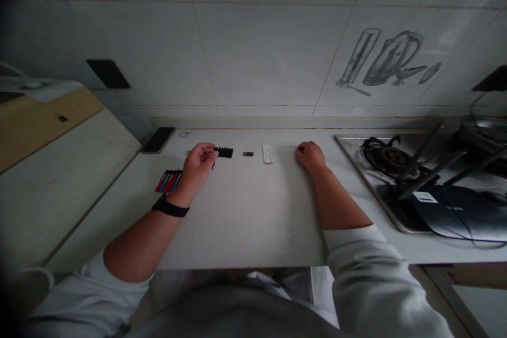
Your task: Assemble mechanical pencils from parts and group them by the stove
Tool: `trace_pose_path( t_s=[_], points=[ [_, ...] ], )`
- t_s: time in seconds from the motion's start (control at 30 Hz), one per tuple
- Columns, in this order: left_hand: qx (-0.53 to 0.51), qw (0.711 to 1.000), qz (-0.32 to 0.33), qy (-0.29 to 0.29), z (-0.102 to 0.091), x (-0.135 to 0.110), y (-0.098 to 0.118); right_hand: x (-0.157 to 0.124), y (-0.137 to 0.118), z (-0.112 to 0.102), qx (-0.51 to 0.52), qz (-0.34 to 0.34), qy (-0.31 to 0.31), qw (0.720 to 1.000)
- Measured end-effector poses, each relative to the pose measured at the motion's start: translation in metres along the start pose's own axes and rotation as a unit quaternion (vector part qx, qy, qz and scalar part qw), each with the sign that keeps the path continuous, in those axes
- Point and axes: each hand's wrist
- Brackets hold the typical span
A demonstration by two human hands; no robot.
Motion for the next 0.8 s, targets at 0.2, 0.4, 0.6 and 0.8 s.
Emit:
trace_pose_path(
  t_s=[0.2,0.4,0.6,0.8],
  points=[
    [0.003,1.000,0.001,-0.002,0.001,0.001,0.001,-0.001,-0.003,-0.001,0.006,-0.006,-0.006,1.000],
    [0.008,1.000,-0.005,-0.014,0.002,0.001,0.000,-0.002,-0.006,-0.016,0.035,0.022,0.005,0.999],
    [-0.044,0.997,-0.038,-0.048,0.005,-0.002,0.007,-0.014,-0.061,-0.045,0.149,-0.023,0.111,0.982],
    [-0.060,0.993,-0.036,-0.099,0.009,-0.014,0.022,-0.084,-0.165,-0.045,0.348,-0.150,-0.148,0.914]
  ],
)
Point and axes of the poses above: each hand's wrist, its own x-axis towards the middle knuckle, its own z-axis out of the palm, y = z × x, and after that the axes turned 14 degrees about y, right-handed
